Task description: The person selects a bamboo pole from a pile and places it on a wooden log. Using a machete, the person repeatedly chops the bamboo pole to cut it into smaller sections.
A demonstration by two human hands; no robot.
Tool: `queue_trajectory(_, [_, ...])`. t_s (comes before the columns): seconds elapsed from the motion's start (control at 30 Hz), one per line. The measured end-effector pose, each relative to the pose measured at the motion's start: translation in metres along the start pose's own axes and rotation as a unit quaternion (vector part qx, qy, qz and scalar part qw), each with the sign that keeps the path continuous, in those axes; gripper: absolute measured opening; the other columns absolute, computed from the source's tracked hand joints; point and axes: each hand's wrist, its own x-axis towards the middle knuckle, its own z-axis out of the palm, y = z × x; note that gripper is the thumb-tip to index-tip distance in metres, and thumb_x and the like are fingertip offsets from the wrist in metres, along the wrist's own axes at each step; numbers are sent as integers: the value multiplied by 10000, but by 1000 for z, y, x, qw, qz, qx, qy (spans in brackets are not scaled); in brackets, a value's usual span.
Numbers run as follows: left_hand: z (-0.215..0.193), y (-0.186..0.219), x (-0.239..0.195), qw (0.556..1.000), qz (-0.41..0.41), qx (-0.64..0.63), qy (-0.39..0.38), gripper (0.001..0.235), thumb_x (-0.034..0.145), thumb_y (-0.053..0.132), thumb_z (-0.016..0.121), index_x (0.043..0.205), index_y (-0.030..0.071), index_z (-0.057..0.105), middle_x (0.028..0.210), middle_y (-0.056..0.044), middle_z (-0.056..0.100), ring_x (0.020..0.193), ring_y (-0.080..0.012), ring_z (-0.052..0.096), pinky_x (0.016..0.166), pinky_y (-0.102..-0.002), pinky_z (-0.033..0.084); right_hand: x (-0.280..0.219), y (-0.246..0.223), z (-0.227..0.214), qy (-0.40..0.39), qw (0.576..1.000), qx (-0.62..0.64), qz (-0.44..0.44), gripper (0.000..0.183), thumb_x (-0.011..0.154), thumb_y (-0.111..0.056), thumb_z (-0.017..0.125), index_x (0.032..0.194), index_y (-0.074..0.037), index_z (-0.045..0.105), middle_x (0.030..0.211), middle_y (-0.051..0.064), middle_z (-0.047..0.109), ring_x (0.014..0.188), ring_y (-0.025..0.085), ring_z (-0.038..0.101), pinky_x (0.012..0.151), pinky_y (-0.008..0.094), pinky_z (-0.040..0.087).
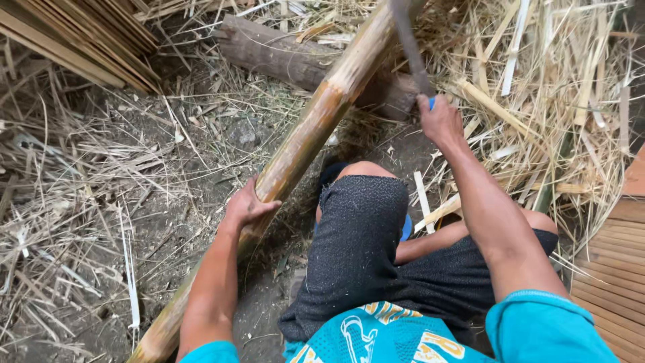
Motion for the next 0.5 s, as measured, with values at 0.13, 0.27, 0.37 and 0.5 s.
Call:
queue_trajectory(0.13, [18, 5, -11, 999, 34, 8, 20, 1221, 635, 674, 824, 1568, 83, 302, 1310, -263, 631, 1139, -400, 667, 992, -490, 534, -39, -15, 16, -128, 991, -30, 5, 499, 1072, -532, 391, 1145, -48, 485, 781, 131, 654, 584, 306, 622, 556, 505, 581])
queue_trajectory(0.27, [15, 5, -4, 998, 17, -30, -48, 1223, 594, 672, 829, 1555, 115, 318, 1278, -236, 663, 1126, -370, 690, 1024, -459, 540, -79, -24, 58, -137, 965, -159, -154, 522, 1069, -564, 440, 1142, -52, 511, 901, 237, 739, 795, 415, 719, 691, 532, 572])
queue_trajectory(0.37, [14, 10, -8, 999, 21, -41, -23, 1240, 587, 646, 853, 1552, 96, 301, 1275, -244, 656, 1115, -377, 689, 1008, -462, 534, -98, -26, 76, -229, 903, -213, -294, 554, 1050, -587, 451, 1134, -46, 533, 922, 234, 740, 834, 413, 727, 718, 535, 580])
queue_trajectory(0.5, [18, 19, -17, 998, 30, -19, 50, 1169, 583, 593, 859, 1533, 112, 377, 1292, -221, 674, 1118, -400, 685, 983, -486, 533, -47, -14, 26, -177, 946, -229, -148, 596, 1025, -619, 466, 1123, -38, 563, 949, 230, 742, 886, 412, 737, 754, 539, 590])
